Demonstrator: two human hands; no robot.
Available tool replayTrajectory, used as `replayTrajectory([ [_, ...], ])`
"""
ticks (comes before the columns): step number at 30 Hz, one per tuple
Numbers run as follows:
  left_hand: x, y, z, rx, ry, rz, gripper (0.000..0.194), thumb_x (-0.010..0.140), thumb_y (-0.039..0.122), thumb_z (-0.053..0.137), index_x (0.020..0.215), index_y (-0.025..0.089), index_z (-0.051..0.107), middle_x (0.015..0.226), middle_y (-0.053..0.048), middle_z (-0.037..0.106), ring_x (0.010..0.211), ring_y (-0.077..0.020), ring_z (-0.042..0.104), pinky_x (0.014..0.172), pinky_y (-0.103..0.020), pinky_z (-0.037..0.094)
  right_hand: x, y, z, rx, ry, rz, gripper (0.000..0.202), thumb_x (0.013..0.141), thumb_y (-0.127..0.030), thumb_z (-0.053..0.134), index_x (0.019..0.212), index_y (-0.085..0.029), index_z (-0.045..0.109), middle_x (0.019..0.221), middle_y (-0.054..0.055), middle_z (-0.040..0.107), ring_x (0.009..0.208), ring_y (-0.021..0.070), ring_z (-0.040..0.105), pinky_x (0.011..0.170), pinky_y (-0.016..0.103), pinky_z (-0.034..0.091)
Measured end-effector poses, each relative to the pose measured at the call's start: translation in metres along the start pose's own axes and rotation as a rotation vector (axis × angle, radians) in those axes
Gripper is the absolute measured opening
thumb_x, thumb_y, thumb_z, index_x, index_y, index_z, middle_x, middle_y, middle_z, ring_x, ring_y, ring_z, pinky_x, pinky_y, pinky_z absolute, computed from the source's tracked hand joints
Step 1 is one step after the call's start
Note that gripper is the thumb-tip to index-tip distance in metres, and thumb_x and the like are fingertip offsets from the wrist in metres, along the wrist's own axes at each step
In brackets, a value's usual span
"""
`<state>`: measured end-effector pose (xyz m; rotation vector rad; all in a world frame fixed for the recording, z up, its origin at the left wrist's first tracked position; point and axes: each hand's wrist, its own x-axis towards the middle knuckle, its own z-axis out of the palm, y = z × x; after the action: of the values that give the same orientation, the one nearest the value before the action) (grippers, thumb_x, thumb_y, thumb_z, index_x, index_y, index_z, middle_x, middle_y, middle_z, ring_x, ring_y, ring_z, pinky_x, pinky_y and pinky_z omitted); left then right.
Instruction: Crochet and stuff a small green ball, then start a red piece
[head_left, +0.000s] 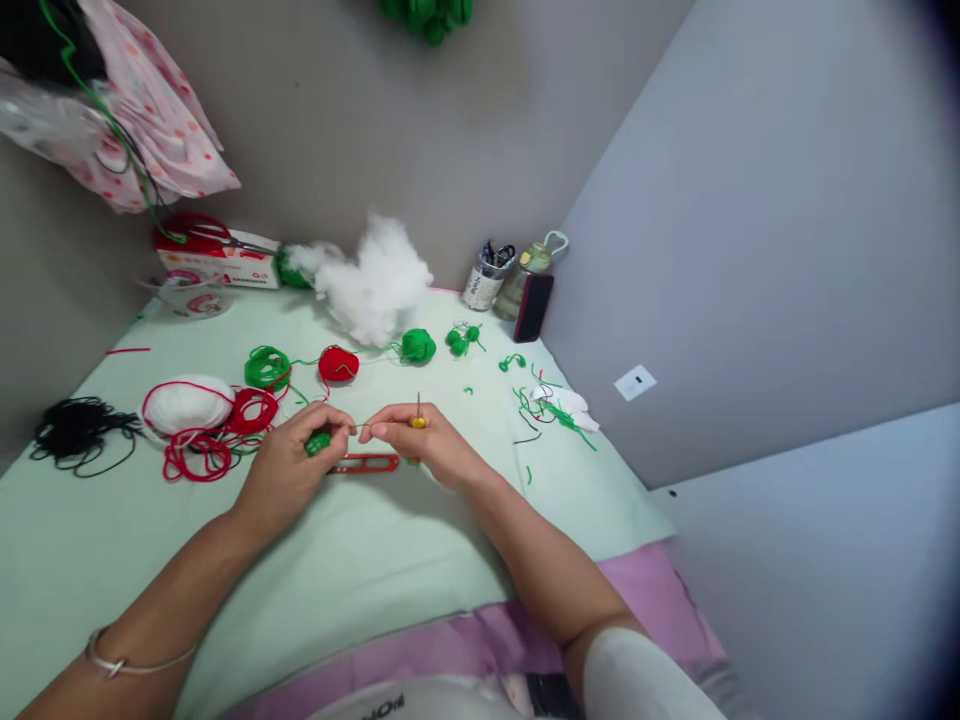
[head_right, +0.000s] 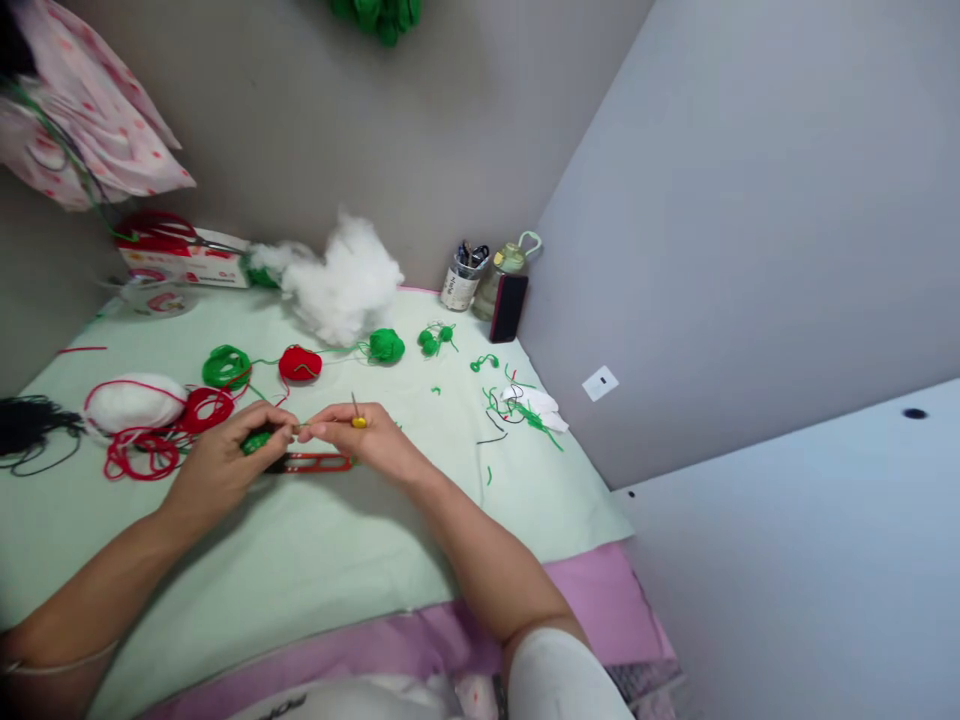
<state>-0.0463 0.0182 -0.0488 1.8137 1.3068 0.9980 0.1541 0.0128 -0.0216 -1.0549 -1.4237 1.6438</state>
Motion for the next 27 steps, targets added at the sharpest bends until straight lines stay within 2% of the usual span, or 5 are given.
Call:
replayTrajectory([
  [3, -0.001, 0.000, -0.002, -0.008, 0.029, -0.015, 0.017, 0.085, 0.038, 0.058, 0.082, 0.022, 0.065, 0.082, -0.001, 0.068, 0.076, -0.0192, 0.059, 0.075, -0.029, 0.045, -0.005, -0.007, 0.001, 0.035, 0.010, -0.002, 0.025, 0.084, -0.042, 0.070, 0.083, -0.018, 0.073, 0.052, -0.011, 0.024, 0.053, 0.0086, 0.016, 0.052, 0.026, 0.013],
  [16, 0.007, 0.003, 0.008, -0.152, 0.020, -0.059, 0.018, 0.078, 0.038, 0.060, 0.072, 0.022, 0.061, 0.066, 0.003, 0.060, 0.062, -0.0170, 0.055, 0.060, -0.026, 0.043, 0.011, 0.010, -0.013, 0.142, 0.018, 0.071, 0.036, 0.073, -0.051, 0.077, 0.081, -0.017, 0.070, 0.046, -0.014, 0.021, 0.048, 0.0074, 0.009, 0.048, 0.026, 0.009],
  [22, 0.000, 0.011, 0.017, -0.317, 0.019, -0.096, 0.028, 0.084, 0.047, 0.063, 0.087, 0.020, 0.068, 0.058, 0.005, 0.053, 0.051, -0.0143, 0.051, 0.052, -0.026, 0.043, 0.006, 0.000, -0.031, 0.084, 0.075, 0.003, 0.040, 0.076, -0.051, 0.074, 0.092, -0.013, 0.073, 0.047, -0.015, 0.019, 0.050, 0.0075, 0.011, 0.051, 0.026, 0.012],
  [24, -0.003, 0.014, 0.019, -0.386, 0.030, -0.100, 0.034, 0.084, 0.049, 0.067, 0.101, 0.019, 0.069, 0.068, 0.004, 0.061, 0.056, -0.0147, 0.057, 0.056, -0.027, 0.049, 0.005, -0.004, -0.042, 0.041, 0.134, -0.036, 0.042, 0.078, -0.049, 0.074, 0.099, -0.013, 0.073, 0.048, -0.014, 0.020, 0.050, 0.0074, 0.011, 0.051, 0.026, 0.012],
  [27, -0.004, 0.018, 0.020, -0.477, 0.074, -0.093, 0.047, 0.081, 0.045, 0.073, 0.120, 0.020, 0.064, 0.103, -0.004, 0.070, 0.079, -0.0177, 0.069, 0.072, -0.032, 0.058, 0.006, -0.005, -0.061, -0.038, 0.288, -0.103, 0.043, 0.081, -0.050, 0.069, 0.103, -0.014, 0.070, 0.049, -0.014, 0.020, 0.049, 0.0083, 0.012, 0.050, 0.026, 0.013],
])
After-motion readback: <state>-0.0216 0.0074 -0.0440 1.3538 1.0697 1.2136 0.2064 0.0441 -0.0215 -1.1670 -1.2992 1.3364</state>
